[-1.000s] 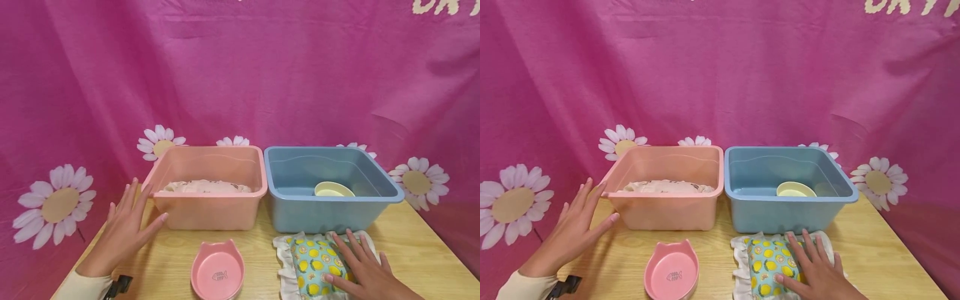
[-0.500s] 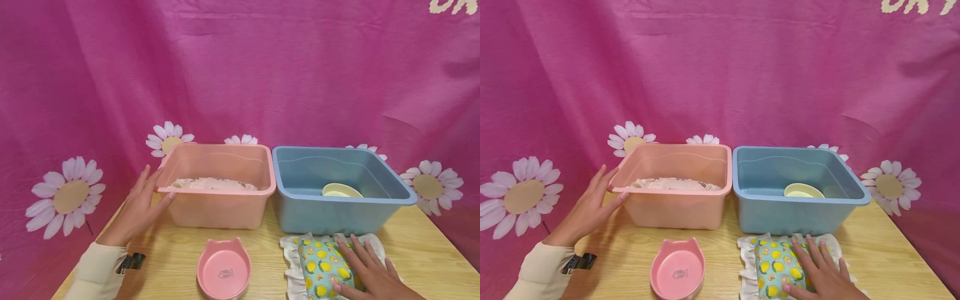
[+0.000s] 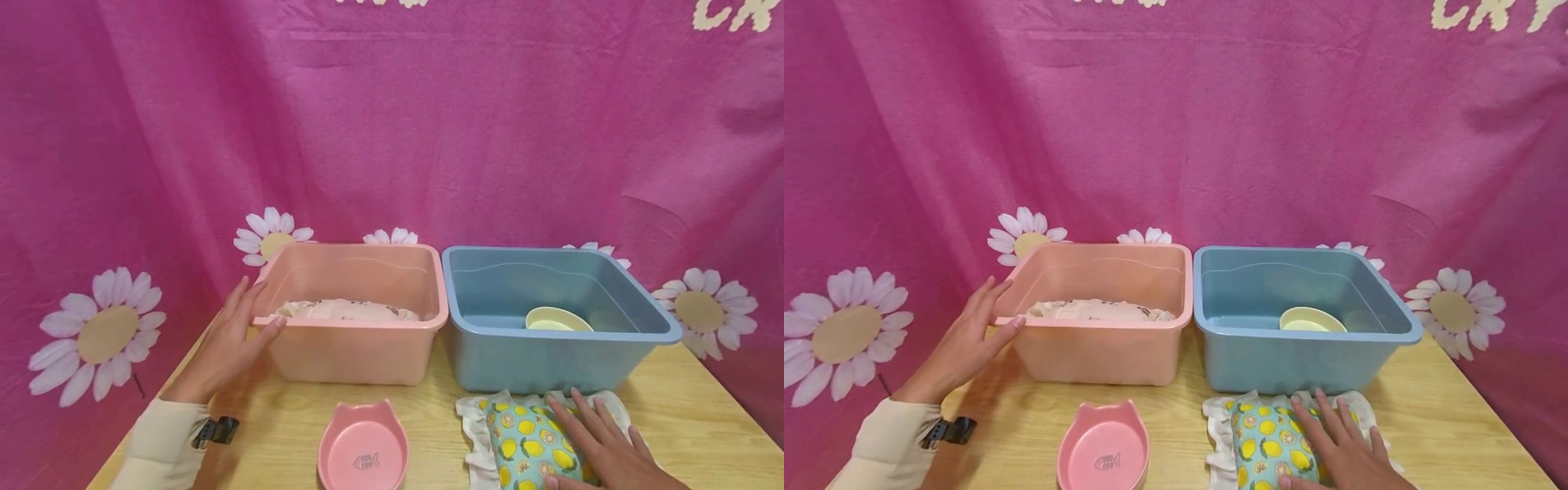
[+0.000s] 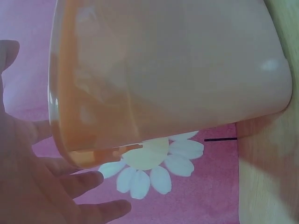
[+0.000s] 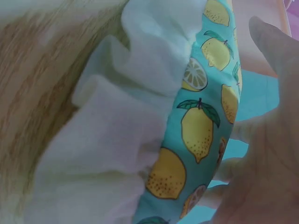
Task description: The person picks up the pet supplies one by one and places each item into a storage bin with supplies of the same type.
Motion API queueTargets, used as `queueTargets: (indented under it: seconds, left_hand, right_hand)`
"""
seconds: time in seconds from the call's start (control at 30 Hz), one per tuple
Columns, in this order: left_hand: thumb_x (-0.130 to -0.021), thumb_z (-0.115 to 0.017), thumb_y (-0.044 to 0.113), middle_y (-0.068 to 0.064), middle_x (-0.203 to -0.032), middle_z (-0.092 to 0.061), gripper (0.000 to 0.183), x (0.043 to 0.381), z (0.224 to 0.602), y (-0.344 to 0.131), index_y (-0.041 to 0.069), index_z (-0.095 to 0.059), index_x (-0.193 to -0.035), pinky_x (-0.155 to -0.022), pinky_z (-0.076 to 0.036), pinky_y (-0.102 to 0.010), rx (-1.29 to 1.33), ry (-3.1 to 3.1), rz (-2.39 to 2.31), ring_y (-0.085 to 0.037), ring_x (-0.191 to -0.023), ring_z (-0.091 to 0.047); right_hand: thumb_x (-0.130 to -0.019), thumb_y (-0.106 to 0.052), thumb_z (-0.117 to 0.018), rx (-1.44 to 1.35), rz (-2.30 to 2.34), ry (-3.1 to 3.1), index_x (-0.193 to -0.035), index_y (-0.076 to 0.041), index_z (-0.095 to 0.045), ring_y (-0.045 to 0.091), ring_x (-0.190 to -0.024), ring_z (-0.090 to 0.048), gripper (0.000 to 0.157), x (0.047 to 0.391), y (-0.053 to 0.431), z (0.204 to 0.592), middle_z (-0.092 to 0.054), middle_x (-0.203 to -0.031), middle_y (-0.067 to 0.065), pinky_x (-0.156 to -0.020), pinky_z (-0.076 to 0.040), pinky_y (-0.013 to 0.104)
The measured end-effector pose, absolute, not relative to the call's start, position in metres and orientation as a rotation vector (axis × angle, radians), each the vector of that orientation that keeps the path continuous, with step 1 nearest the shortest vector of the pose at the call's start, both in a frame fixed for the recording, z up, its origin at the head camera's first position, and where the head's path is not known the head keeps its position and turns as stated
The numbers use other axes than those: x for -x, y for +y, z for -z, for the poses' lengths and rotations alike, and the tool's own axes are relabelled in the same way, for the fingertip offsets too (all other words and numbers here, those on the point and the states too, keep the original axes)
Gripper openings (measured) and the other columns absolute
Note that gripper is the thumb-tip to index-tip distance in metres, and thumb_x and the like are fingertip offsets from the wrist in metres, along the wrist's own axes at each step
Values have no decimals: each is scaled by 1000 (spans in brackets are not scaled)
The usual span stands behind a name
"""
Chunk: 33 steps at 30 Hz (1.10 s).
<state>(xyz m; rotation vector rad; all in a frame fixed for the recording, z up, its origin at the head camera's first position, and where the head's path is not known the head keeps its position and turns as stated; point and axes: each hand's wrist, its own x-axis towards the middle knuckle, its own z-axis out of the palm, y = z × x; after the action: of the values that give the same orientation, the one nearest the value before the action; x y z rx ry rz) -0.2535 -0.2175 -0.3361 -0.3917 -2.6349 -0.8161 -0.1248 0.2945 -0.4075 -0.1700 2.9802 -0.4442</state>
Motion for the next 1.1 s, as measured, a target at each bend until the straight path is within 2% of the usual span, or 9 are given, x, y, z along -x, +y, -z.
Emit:
queueTargets:
  seconds: [0.13,0.27,0.37,0.57,0.77,1.1]
  left_hand:
    - [-85,-51,51,-13,-149,-11,70,255,339,-219,22,-23,-142,-90,-26,-67,406,-2617,817,-43,-122,-32]
    - [-85,-52,49,-13,-148,-15,69,258,343,-221,20,-26,-141,-91,-26,-65,413,-2599,820,-42,-125,-29]
    - [-85,-52,50,-12,-148,-15,69,258,342,-222,20,-26,-141,-91,-26,-65,410,-2601,828,-40,-127,-26]
    - [-84,-50,55,-6,-150,-10,72,264,339,-217,26,-21,-143,-90,-26,-66,403,-2646,877,-37,-129,-24]
    - [-83,-49,58,-9,-149,-11,73,269,340,-212,27,-20,-143,-92,-26,-65,410,-2669,889,-37,-129,-24]
    - [-81,-51,60,-8,-149,-11,75,270,345,-219,30,-20,-142,-90,-28,-65,368,-2672,851,-37,-128,-26]
  right_hand:
    - [-70,-72,-50,190,371,3035,-141,-42,-12,54,-123,-21,86,124,294,411,-18,-147,16,-79,-9,78]
    - [-67,-75,-51,207,333,3047,-141,-41,-11,54,-122,-24,91,124,294,415,-22,-146,17,-77,-16,78]
    - [-65,-76,-50,205,331,3032,-141,-41,-10,53,-122,-25,93,125,295,418,-23,-145,17,-75,-18,78]
    - [-66,-76,-51,243,307,3072,-142,-40,-12,53,-120,-28,93,130,298,421,-26,-143,20,-71,-21,78]
    - [-61,-75,-56,244,305,3063,-142,-39,-13,53,-119,-29,98,131,301,425,-27,-142,20,-69,-22,78]
    - [-66,-76,-50,269,298,2979,-141,-39,-19,54,-121,-26,89,141,301,430,-30,-142,18,-65,-29,75]
